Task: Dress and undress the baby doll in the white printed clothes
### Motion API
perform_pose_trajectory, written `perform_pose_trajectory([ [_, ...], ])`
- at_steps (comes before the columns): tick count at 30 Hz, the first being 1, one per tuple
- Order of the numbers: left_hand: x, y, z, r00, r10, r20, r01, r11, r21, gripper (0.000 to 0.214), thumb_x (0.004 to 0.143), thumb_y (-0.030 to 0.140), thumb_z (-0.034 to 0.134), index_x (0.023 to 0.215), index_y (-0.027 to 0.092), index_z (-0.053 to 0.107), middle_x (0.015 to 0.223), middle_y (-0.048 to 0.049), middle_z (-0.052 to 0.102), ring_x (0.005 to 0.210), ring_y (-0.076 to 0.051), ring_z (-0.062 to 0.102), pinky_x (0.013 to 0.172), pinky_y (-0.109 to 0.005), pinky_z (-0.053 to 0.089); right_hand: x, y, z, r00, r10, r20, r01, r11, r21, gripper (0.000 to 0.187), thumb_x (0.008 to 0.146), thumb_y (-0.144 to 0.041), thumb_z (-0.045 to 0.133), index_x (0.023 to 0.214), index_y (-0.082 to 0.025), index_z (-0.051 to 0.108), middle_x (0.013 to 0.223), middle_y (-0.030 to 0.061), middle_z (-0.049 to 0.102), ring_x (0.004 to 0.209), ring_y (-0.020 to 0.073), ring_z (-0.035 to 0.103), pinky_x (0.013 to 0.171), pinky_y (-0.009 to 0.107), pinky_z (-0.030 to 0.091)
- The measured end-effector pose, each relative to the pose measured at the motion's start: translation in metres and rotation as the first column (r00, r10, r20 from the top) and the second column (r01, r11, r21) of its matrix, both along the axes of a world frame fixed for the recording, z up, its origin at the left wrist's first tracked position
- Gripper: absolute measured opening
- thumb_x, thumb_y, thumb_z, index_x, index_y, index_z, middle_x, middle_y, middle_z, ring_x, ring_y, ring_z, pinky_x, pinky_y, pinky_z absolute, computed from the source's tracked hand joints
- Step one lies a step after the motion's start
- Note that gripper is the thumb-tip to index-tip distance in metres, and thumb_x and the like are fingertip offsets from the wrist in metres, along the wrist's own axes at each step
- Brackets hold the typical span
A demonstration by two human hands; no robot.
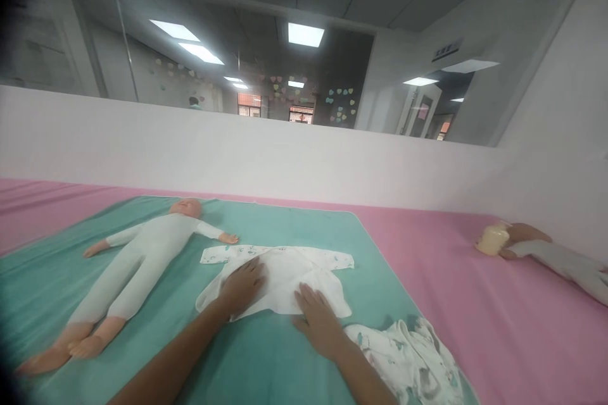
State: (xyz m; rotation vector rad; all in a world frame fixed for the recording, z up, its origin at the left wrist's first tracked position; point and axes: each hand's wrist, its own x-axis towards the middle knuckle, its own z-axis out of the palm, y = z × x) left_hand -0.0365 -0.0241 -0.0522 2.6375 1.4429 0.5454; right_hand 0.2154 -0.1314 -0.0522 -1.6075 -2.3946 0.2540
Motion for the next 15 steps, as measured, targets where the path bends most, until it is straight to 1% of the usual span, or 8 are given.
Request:
perform_pose_trajectory([
  [2, 0.005, -0.009, 0.001, 0.989, -0.149, -0.014, 0.149, 0.988, 0.028, 0.044, 0.09, 0.042, 0.027, 0.128, 0.026, 0.042, 0.139, -0.0043, 0.038, 0.131, -0.021, 0.027, 0.106, -0.042, 0.024, 0.018, -0.01, 0.004, 1.0, -0.024, 0.002, 0.024, 0.998, 0.065, 0.045, 0.091, -0.041, 0.029, 0.133, -0.026, 0.038, 0.14, 0.0037, 0.033, 0.129, 0.021, 0.029, 0.107, 0.04, 0.021],
  [3, 0.008, -0.014, 0.001, 0.975, -0.22, -0.019, 0.22, 0.975, 0.031, 0.044, 0.091, 0.043, 0.026, 0.13, 0.028, 0.04, 0.139, -0.0018, 0.039, 0.132, -0.02, 0.027, 0.107, -0.042, 0.023, 0.025, -0.014, 0.006, 0.999, -0.046, 0.009, 0.045, 0.993, 0.109, 0.039, 0.092, -0.033, 0.03, 0.127, -0.025, 0.045, 0.134, 0.0045, 0.042, 0.123, 0.0205, 0.036, 0.103, 0.038, 0.026],
  [4, 0.011, -0.018, 0.0, 0.962, -0.272, -0.023, 0.273, 0.962, 0.03, 0.044, 0.091, 0.043, 0.024, 0.131, 0.03, 0.038, 0.139, -0.0002, 0.038, 0.131, -0.019, 0.027, 0.107, -0.042, 0.023, 0.03, -0.017, 0.008, 0.998, -0.065, 0.022, 0.061, 0.987, 0.152, 0.036, 0.091, -0.024, 0.031, 0.121, -0.024, 0.051, 0.126, 0.0051, 0.048, 0.117, 0.0198, 0.041, 0.098, 0.037, 0.031],
  [5, 0.014, -0.021, -0.001, 0.952, -0.304, -0.027, 0.305, 0.952, 0.029, 0.044, 0.092, 0.043, 0.023, 0.132, 0.032, 0.036, 0.14, 0.0006, 0.038, 0.131, -0.019, 0.028, 0.106, -0.042, 0.024, 0.034, -0.019, 0.009, 0.996, -0.08, 0.04, 0.072, 0.98, 0.186, 0.037, 0.088, -0.015, 0.031, 0.115, -0.024, 0.055, 0.119, 0.0053, 0.053, 0.11, 0.019, 0.045, 0.092, 0.035, 0.035],
  [7, 0.019, -0.023, -0.003, 0.941, -0.336, -0.043, 0.338, 0.94, 0.04, 0.044, 0.092, 0.044, 0.022, 0.132, 0.033, 0.036, 0.141, 0.0003, 0.035, 0.132, -0.02, 0.027, 0.106, -0.042, 0.025, 0.038, -0.02, 0.012, 0.99, -0.11, 0.09, 0.087, 0.971, 0.224, 0.043, 0.08, -0.001, 0.03, 0.104, -0.023, 0.058, 0.105, 0.0051, 0.056, 0.098, 0.0178, 0.048, 0.081, 0.031, 0.037],
  [9, 0.02, -0.022, -0.005, 0.93, -0.362, -0.065, 0.365, 0.93, 0.051, 0.044, 0.092, 0.044, 0.023, 0.133, 0.033, 0.034, 0.143, -0.0005, 0.032, 0.132, -0.021, 0.026, 0.106, -0.042, 0.025, 0.038, -0.02, 0.016, 0.982, -0.125, 0.14, 0.091, 0.97, 0.226, 0.047, 0.072, 0.006, 0.031, 0.098, -0.022, 0.06, 0.097, 0.0049, 0.056, 0.092, 0.0171, 0.048, 0.076, 0.029, 0.036],
  [12, 0.018, -0.019, -0.005, 0.919, -0.383, -0.093, 0.389, 0.92, 0.049, 0.047, 0.091, 0.046, 0.023, 0.135, 0.032, 0.03, 0.145, -0.0015, 0.028, 0.133, -0.022, 0.023, 0.106, -0.043, 0.024, 0.043, -0.022, 0.028, 0.981, -0.116, 0.156, 0.084, 0.977, 0.196, 0.053, 0.063, 0.009, 0.032, 0.095, -0.022, 0.06, 0.093, 0.0043, 0.055, 0.088, 0.0164, 0.048, 0.075, 0.028, 0.035],
  [15, 0.016, -0.017, -0.005, 0.92, -0.377, -0.107, 0.382, 0.924, 0.026, 0.049, 0.09, 0.049, 0.023, 0.136, 0.032, 0.029, 0.146, -0.0012, 0.025, 0.134, -0.023, 0.021, 0.107, -0.044, 0.022, 0.056, -0.03, 0.042, 0.986, -0.121, 0.118, 0.099, 0.978, 0.182, 0.056, 0.06, 0.009, 0.031, 0.096, -0.023, 0.06, 0.094, 0.0035, 0.055, 0.087, 0.0158, 0.049, 0.074, 0.027, 0.035],
])
